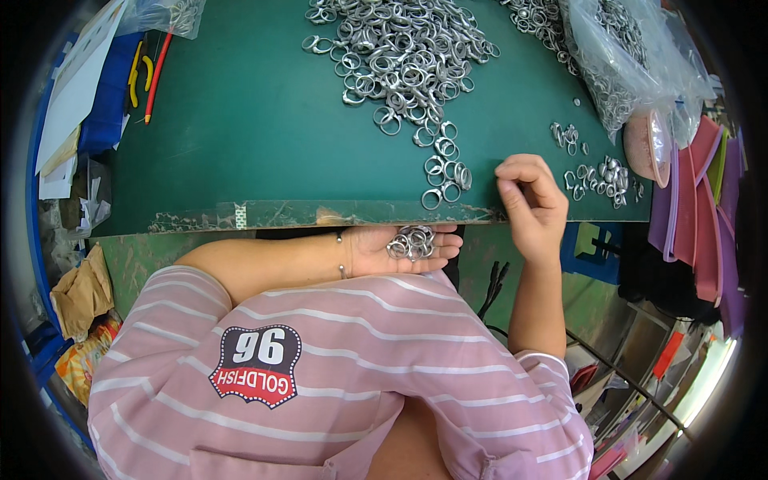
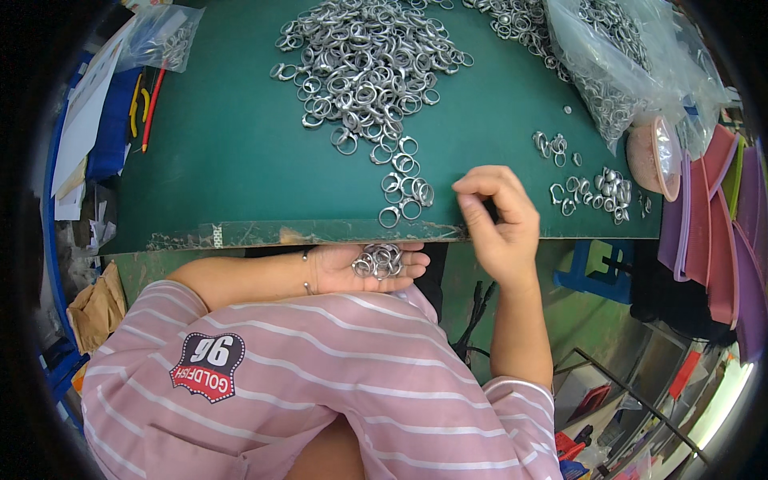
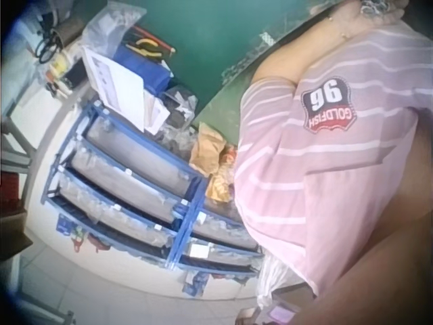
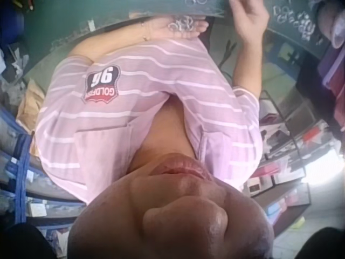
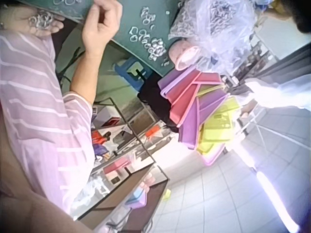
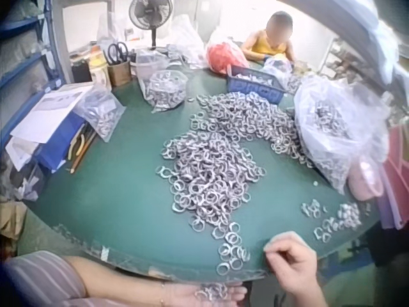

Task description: The person sorts metal rings with keychain clips by hand, picking them from a large pile on a green table and placing specific groups into separate bags or containers.

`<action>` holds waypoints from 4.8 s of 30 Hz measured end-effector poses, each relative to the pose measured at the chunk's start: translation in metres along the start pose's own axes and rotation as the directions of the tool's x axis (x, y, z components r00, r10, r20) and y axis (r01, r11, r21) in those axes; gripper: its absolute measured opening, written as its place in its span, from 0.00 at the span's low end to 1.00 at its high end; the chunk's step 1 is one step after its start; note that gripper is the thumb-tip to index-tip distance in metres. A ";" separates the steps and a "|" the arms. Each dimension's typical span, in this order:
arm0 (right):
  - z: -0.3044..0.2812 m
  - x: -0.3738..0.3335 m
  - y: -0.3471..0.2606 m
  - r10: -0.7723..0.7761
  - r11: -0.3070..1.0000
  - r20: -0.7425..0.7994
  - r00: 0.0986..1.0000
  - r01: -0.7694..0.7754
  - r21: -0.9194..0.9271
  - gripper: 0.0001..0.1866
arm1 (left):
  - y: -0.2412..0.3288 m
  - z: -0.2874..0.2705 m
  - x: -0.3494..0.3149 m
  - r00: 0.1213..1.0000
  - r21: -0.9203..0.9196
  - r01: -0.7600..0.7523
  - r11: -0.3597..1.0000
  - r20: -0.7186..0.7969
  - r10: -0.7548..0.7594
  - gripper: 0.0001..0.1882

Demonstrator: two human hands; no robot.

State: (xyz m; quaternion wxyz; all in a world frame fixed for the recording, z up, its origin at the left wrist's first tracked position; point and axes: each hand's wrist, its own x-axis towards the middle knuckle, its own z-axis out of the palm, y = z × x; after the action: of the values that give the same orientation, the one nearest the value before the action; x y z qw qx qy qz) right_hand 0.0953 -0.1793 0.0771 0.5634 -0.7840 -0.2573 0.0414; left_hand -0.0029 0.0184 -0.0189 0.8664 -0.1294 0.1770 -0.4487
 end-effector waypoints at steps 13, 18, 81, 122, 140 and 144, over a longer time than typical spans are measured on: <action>0.023 0.008 -0.007 -0.139 0.928 0.146 0.980 0.180 -0.326 0.13 | 0.000 0.005 0.000 0.999 -0.008 -0.024 1.000 -0.030 0.024 0.23; 0.025 0.007 -0.004 -0.205 0.882 0.208 0.957 0.272 -0.386 0.13 | -0.001 0.011 0.001 0.995 0.046 -0.045 0.998 -0.085 0.049 0.22; -0.010 0.011 0.015 0.069 0.990 -0.295 0.953 -0.101 -0.098 0.11 | 0.004 -0.003 -0.001 0.996 -0.087 0.090 0.992 -0.014 -0.092 0.22; 0.024 0.019 0.000 -0.156 0.891 0.073 0.985 0.172 -0.421 0.16 | 0.000 0.003 0.007 0.998 -0.086 0.060 0.994 0.037 -0.057 0.22; 0.052 0.035 -0.008 -0.291 0.789 0.157 0.944 0.330 -0.518 0.16 | -0.002 0.013 0.008 0.982 -0.107 0.040 0.993 -0.177 -0.059 0.22; 0.050 0.033 -0.008 -0.220 0.802 0.179 0.959 0.283 -0.527 0.15 | 0.000 0.003 0.006 0.988 -0.184 0.150 0.971 0.057 -0.142 0.23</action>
State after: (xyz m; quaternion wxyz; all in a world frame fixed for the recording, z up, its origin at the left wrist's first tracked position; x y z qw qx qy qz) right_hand 0.1038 -0.1197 0.0734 0.3014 -0.8673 -0.3905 -0.0662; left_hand 0.0016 0.0143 -0.0176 0.8185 -0.2327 0.1898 -0.4899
